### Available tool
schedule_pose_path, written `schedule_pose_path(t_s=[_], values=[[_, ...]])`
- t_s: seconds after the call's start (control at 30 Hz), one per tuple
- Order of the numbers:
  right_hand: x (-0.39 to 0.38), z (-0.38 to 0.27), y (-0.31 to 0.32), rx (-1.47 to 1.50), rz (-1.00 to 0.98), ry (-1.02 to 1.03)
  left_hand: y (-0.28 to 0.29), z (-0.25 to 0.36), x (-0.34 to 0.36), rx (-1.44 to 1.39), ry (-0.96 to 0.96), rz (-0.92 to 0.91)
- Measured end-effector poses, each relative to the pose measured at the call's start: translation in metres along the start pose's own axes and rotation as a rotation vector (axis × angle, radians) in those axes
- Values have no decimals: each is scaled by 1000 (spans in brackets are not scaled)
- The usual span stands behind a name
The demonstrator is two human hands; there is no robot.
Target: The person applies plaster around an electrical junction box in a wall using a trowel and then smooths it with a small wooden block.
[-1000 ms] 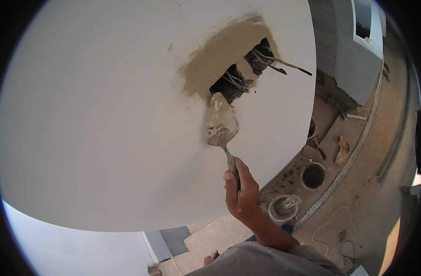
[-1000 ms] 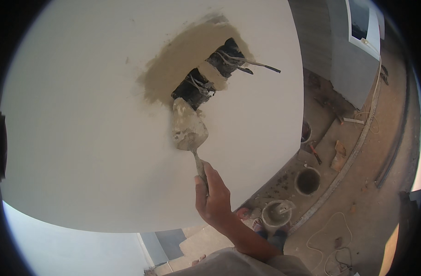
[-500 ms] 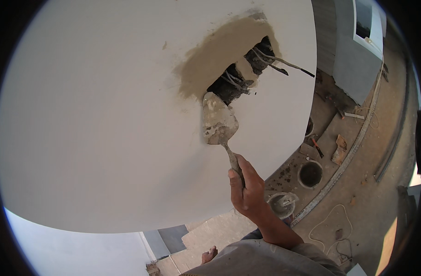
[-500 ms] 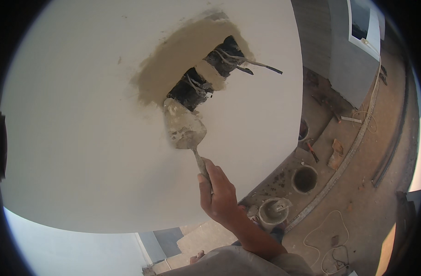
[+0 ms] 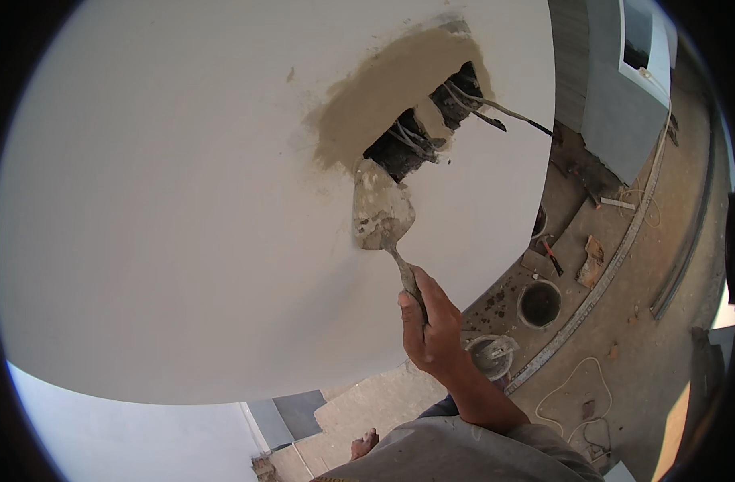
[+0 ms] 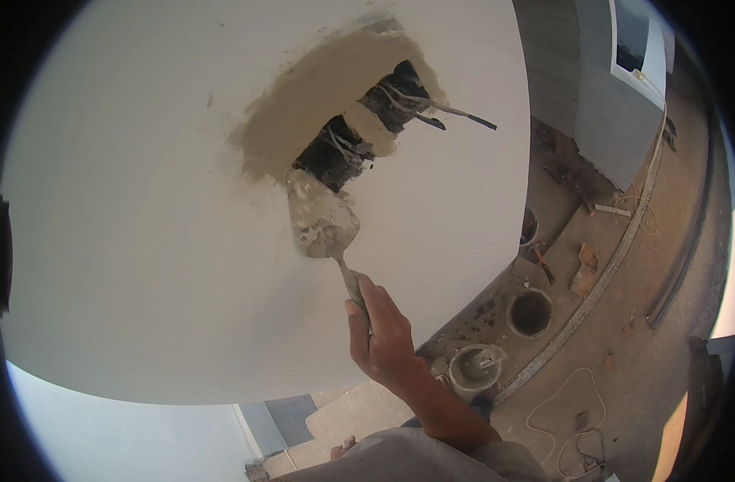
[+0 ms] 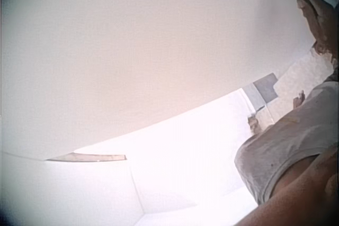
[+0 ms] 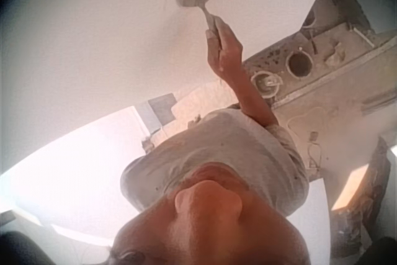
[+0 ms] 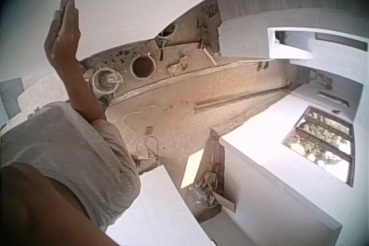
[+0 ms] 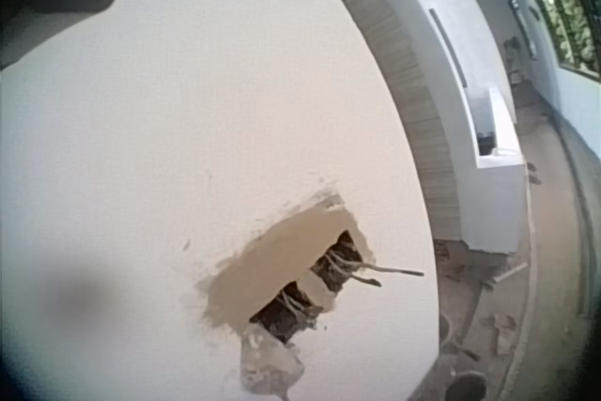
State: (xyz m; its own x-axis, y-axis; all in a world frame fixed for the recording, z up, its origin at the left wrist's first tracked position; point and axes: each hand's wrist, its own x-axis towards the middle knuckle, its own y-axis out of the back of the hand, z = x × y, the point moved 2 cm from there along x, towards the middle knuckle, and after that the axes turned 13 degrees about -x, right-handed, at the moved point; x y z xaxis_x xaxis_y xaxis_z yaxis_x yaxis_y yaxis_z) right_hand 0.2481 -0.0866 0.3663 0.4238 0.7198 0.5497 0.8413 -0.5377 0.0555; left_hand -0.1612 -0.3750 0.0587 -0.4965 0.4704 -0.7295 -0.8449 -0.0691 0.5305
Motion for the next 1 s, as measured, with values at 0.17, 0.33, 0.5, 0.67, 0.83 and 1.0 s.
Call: schedule_pose_path(t_s=[0.17,0.33,0.5,0.67,0.83,1.0], values=[[-10,7,5,-26,-49,-44,-5,11,-14,11,-15,6],[-19,3,13,-35,-99,-137,-6,6,-11,-32,-22,-39],[-6,-19,3,30,-42,-79,-1,-5,-1,-65,-177,-68],[-46,-20,-2,377,-201,-359,-14,28,-32,-274,-14,43],[-96,13,23,309,-177,-398,-9,25,-26,-432,-75,-52],[-209,146,94,-120,-241,-766,-36,49,-19,-182,-47,-45]])
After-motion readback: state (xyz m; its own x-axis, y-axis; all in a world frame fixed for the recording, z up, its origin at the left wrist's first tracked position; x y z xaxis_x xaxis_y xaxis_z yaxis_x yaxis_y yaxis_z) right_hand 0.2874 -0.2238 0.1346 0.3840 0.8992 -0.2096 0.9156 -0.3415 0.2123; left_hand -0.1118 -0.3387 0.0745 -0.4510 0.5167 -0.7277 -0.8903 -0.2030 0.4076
